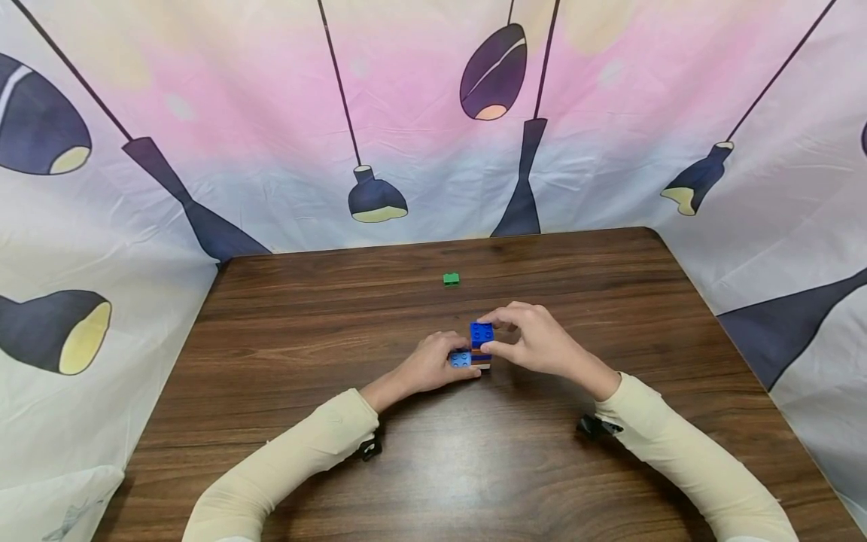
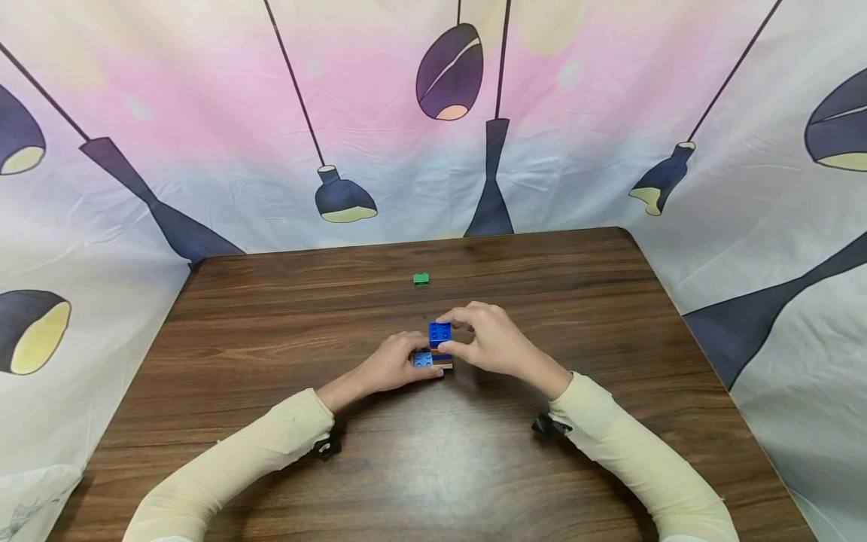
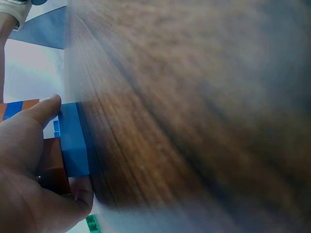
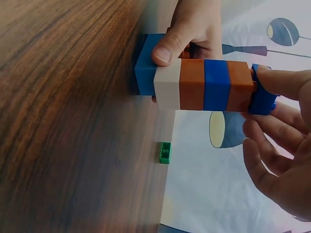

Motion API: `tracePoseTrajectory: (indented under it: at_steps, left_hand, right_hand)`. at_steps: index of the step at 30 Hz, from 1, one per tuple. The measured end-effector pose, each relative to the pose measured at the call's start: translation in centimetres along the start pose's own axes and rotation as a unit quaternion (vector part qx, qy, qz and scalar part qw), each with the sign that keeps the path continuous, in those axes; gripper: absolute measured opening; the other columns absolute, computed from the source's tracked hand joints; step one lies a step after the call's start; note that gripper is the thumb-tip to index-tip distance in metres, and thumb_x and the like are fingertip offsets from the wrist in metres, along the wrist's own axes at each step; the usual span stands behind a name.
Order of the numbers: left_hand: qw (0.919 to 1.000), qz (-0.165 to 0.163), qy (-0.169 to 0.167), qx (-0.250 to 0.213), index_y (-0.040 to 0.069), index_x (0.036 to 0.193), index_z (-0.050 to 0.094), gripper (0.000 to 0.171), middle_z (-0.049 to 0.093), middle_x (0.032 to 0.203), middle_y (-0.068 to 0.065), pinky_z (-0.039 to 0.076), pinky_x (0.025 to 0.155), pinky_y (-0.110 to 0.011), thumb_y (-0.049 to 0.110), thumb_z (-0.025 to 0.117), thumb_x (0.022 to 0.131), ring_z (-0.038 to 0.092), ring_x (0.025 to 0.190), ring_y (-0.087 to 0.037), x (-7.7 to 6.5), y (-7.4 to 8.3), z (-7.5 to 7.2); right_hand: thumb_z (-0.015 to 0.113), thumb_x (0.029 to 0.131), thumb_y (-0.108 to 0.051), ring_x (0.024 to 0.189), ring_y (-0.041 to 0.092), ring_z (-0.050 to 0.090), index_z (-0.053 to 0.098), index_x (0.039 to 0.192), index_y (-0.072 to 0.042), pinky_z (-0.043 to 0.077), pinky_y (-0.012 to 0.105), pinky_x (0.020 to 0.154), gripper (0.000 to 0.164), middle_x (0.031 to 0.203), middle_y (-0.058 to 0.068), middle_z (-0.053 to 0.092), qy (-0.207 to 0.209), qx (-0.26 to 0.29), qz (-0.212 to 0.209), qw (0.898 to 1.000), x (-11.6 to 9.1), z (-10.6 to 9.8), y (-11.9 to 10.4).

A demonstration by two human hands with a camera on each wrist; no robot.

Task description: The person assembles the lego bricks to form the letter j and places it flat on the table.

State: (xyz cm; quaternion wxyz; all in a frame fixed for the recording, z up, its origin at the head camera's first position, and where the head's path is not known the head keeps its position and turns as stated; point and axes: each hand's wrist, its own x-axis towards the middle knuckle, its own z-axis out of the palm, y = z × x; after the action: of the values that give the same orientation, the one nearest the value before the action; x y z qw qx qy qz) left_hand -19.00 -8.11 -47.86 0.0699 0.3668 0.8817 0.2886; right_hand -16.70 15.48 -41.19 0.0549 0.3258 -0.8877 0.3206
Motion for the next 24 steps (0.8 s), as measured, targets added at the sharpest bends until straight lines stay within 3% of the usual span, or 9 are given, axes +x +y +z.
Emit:
tracePoseTrajectory:
  at_steps: [19,24]
  left_hand:
    - [0.9999,0.007,0.007,-0.006,0.010,0.114,0.073,0.036,0.070,0.099,0.000,0.045,0.067,-0.025,0.038,0.076,0.093,0.057,0.079,-0.008,-0.14,0.03,-0.13]
    - [0.9999,0.010,0.011,-0.003,0.010,0.112,0.073,0.035,0.070,0.097,0.000,0.044,0.067,-0.026,0.039,0.077,0.092,0.057,0.078,-0.007,-0.06,0.06,-0.09]
  right_hand:
    - [0.085,0.086,-0.019,0.087,0.014,0.069,0.075,0.117,-0.010,0.057,0.028,0.072,0.034,0.100,0.002,0.074,-0.003,0.033,0.019,0.999,0.25,-0.02,-0.20]
    - [0.086,0.085,-0.019,0.088,0.015,0.070,0.076,0.117,-0.010,0.058,0.032,0.074,0.035,0.099,0.001,0.075,-0.002,0.041,0.035,0.999,0.11,0.06,-0.35]
